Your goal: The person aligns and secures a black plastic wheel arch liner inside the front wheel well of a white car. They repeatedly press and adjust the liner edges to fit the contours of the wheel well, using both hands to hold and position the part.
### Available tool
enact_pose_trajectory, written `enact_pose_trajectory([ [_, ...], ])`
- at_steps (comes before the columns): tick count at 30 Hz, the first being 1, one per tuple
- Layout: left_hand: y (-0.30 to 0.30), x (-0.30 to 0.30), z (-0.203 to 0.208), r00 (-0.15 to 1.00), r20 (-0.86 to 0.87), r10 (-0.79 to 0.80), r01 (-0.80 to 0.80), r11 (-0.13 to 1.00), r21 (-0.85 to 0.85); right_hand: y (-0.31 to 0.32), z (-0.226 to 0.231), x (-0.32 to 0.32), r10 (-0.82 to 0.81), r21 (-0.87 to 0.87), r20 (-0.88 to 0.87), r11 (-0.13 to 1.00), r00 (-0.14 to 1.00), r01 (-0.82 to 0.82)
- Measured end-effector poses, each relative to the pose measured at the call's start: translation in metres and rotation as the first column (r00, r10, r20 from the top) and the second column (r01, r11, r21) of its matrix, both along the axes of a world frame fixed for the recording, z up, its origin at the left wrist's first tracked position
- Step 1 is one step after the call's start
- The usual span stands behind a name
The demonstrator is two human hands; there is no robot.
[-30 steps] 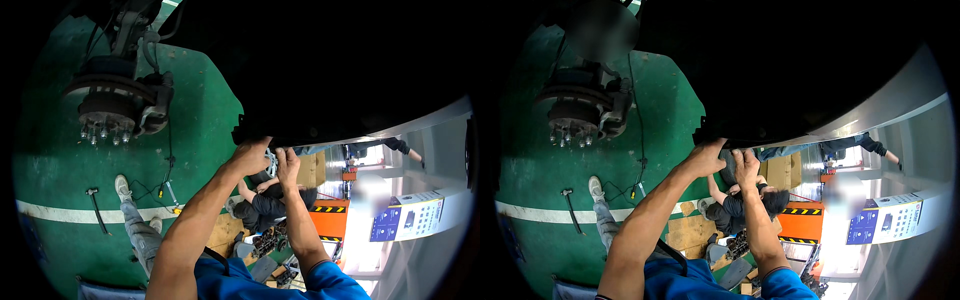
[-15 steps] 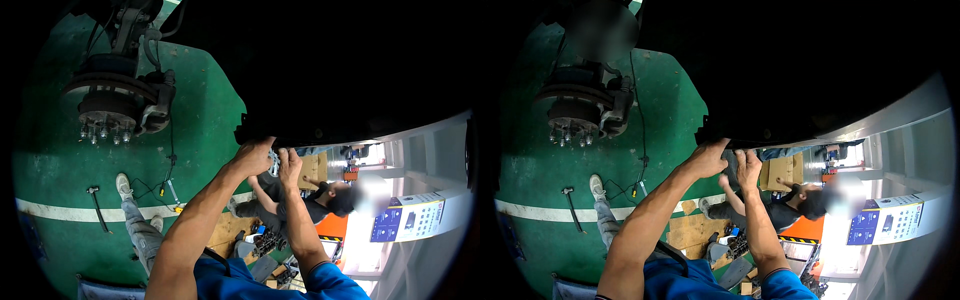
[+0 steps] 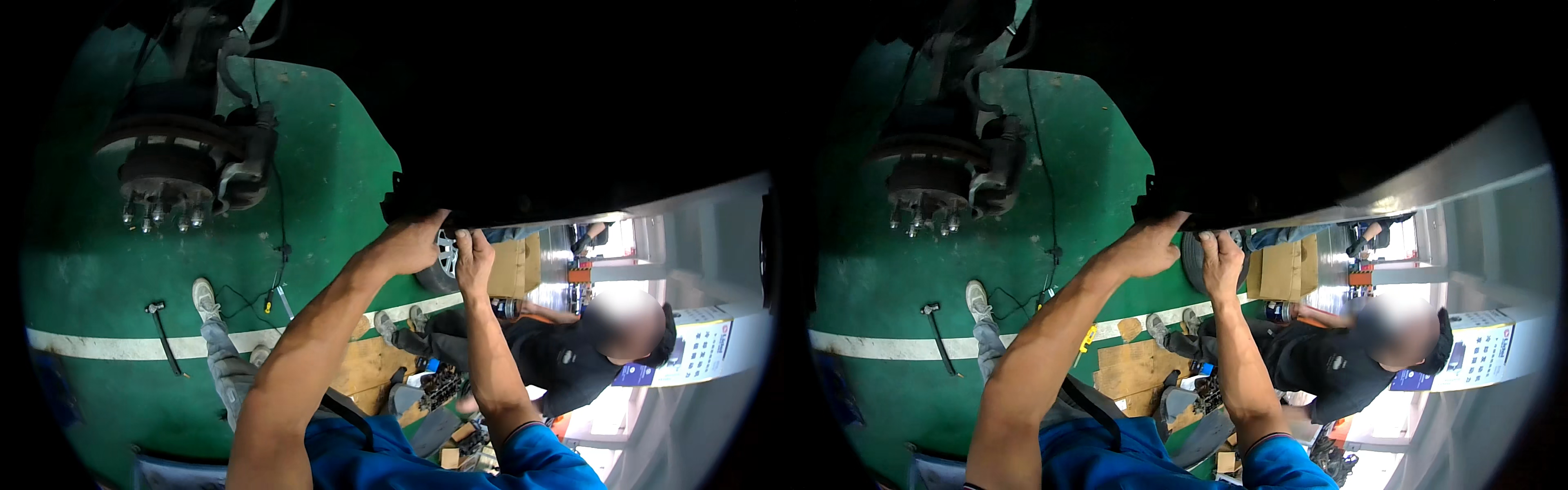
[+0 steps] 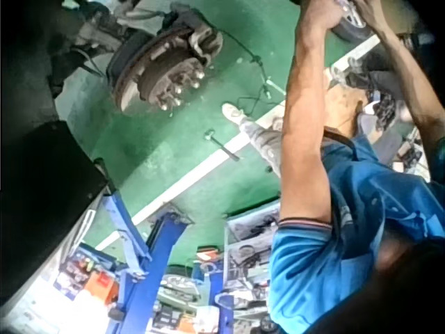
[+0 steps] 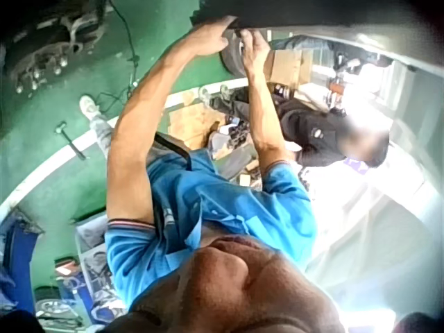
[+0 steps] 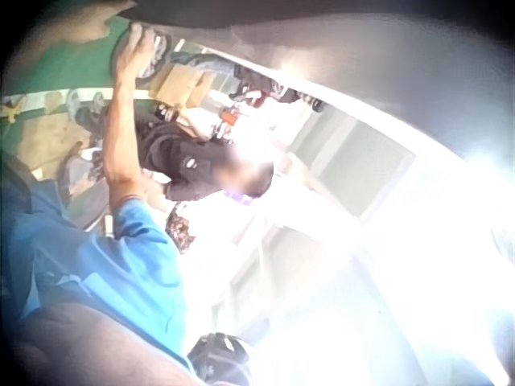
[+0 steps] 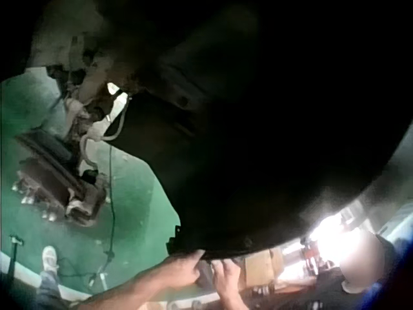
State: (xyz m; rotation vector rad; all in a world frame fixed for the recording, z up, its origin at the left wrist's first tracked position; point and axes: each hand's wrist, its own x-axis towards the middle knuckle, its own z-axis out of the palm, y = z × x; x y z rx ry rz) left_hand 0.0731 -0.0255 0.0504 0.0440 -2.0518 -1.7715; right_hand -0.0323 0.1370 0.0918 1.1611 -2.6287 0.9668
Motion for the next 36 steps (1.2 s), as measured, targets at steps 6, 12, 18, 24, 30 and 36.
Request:
enact_pose_trajectory([
  [6,-0.018,0.012,0.026,0.948,0.202,-0.245,0.234,0.969,0.077,0.001,0.008,0.002,0.050,0.002,-0.054,0.999,0.997,-0.050],
  [12,-0.015,0.000,0.010,0.938,0.203,-0.282,0.220,0.934,0.281,0.004,0.001,-0.012,0.105,0.048,-0.266,0.994,0.958,-0.096],
  [18,-0.018,-0.006,0.018,0.928,-0.005,-0.371,0.318,0.789,0.526,0.000,0.012,-0.009,0.053,0.064,-0.238,0.997,0.970,-0.039],
  [24,-0.009,0.001,0.023,0.971,0.035,-0.236,0.180,0.819,0.545,0.005,0.013,-0.001,0.023,0.055,-0.197,0.998,0.980,-0.012],
  [30,-0.016,0.001,0.022,0.942,0.085,-0.324,0.291,0.918,0.269,0.004,0.016,0.000,0.021,0.068,-0.166,0.998,0.986,-0.010],
  [36,-0.018,0.004,0.017,0.946,0.193,-0.259,0.270,0.962,-0.031,0.006,0.007,-0.006,0.022,0.071,-0.158,0.997,0.987,-0.011],
])
